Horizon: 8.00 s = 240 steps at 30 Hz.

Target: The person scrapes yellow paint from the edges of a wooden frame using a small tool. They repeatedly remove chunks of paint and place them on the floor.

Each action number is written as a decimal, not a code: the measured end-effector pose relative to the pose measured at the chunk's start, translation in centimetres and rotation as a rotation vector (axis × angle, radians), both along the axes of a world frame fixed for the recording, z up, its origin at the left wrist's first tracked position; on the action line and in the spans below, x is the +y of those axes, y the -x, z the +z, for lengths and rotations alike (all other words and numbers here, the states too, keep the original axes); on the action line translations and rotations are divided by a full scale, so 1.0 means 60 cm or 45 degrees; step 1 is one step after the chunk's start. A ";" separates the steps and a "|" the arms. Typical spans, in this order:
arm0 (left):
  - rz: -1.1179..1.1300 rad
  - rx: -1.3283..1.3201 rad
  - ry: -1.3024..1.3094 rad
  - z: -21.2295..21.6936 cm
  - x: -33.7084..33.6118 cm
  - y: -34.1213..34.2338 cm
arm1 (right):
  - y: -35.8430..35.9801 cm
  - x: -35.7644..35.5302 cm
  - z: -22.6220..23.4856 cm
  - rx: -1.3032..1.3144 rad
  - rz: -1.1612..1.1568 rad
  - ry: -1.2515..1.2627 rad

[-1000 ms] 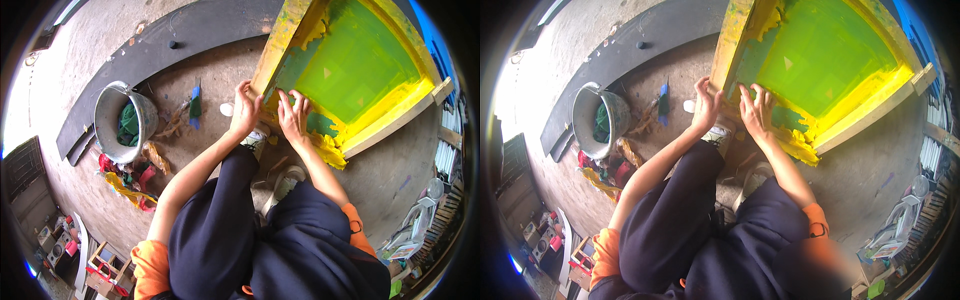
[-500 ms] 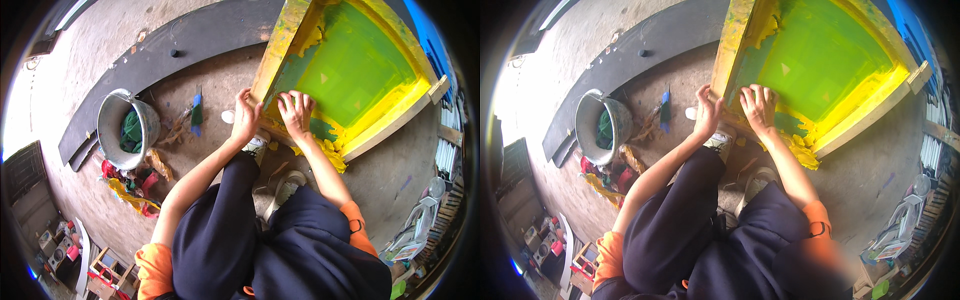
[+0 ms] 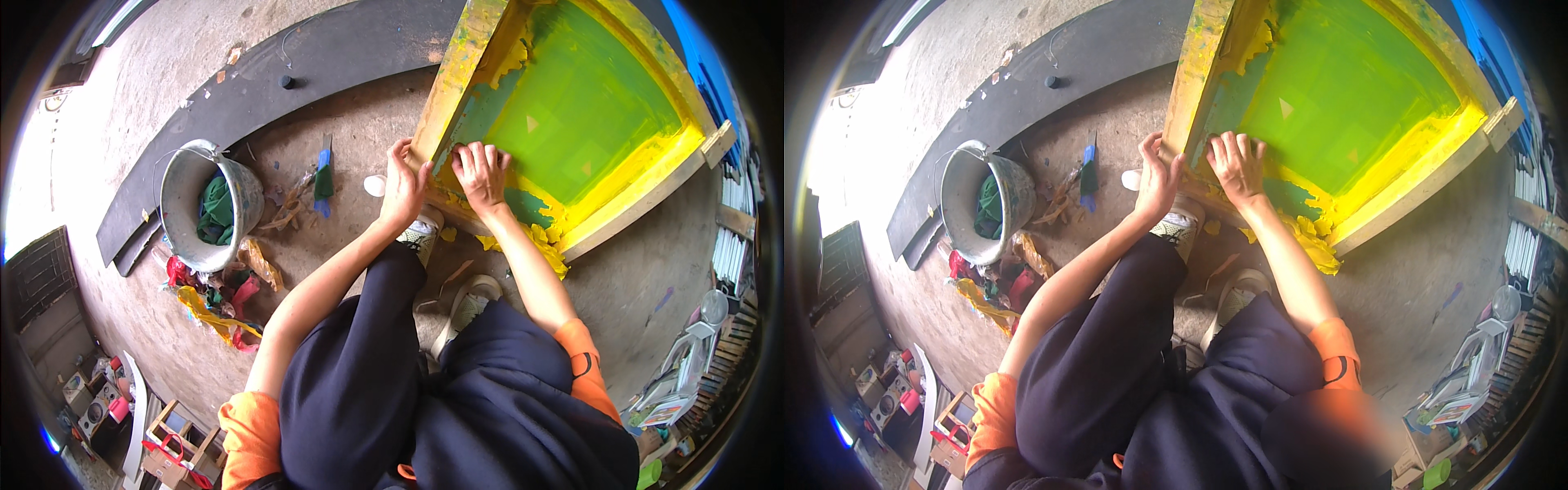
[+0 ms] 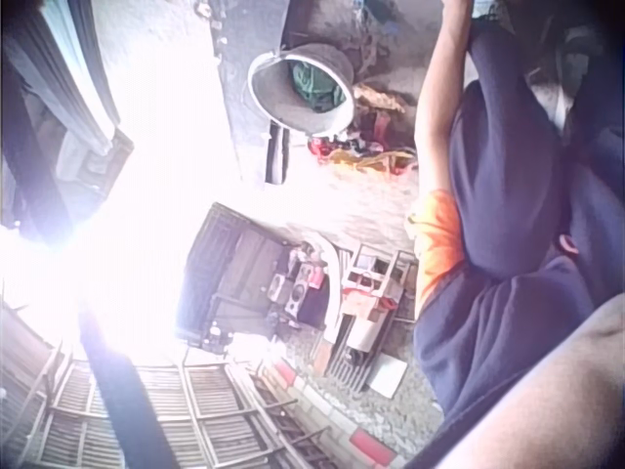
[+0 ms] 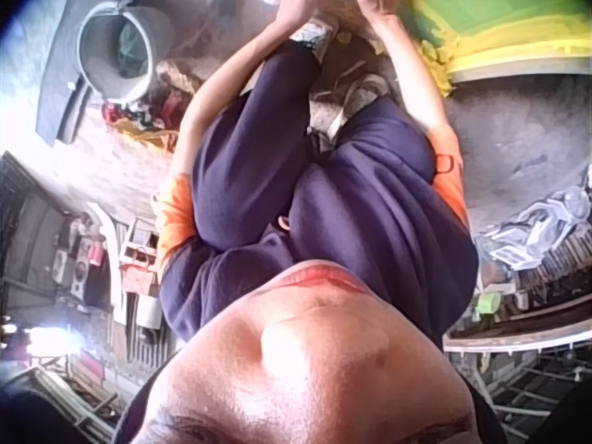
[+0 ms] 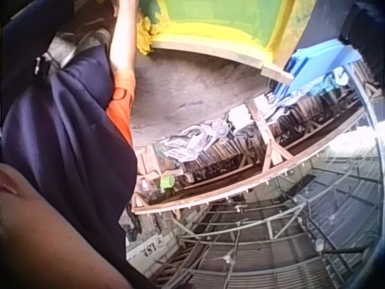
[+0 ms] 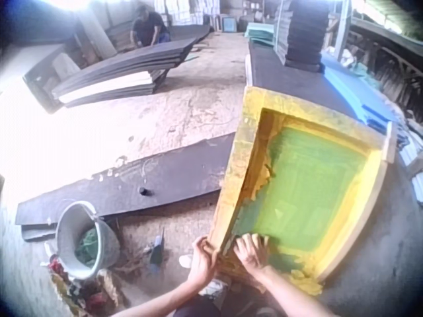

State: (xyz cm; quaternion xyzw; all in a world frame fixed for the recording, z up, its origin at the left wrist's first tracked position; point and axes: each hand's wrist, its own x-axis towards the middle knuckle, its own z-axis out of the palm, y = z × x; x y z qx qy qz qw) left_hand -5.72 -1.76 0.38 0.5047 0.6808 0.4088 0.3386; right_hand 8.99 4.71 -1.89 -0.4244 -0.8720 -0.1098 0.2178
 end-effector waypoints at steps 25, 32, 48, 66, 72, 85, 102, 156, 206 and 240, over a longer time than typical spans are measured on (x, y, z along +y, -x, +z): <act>0.060 0.050 -0.072 -0.006 -0.001 -0.005 | -0.064 -0.048 -0.018 -0.108 0.078 0.092; 0.047 0.059 -0.104 -0.008 -0.001 -0.004 | -0.063 -0.049 -0.010 -0.015 0.010 0.093; 0.061 0.082 -0.086 -0.008 -0.004 -0.007 | -0.054 -0.048 0.019 0.196 0.085 0.136; 0.071 0.055 -0.103 -0.012 -0.002 -0.006 | -0.026 -0.033 0.014 0.216 -0.080 0.112; 0.069 0.040 -0.076 -0.009 0.000 -0.006 | -0.023 -0.031 0.007 0.118 -0.044 0.131; 0.065 0.111 -0.146 -0.013 -0.001 -0.006 | -0.014 -0.056 0.003 0.347 -0.071 0.273; 0.085 0.063 -0.107 -0.010 -0.002 -0.006 | -0.013 -0.052 0.030 0.272 -0.202 0.264; 0.078 0.056 -0.101 -0.008 -0.001 -0.004 | 0.003 -0.077 0.030 0.385 -0.183 0.387; 0.087 0.036 -0.069 -0.007 -0.002 -0.005 | -0.009 -0.071 0.036 0.369 -0.272 0.333; 0.104 0.067 -0.108 -0.014 -0.001 -0.009 | -0.012 -0.070 0.027 0.358 -0.143 0.397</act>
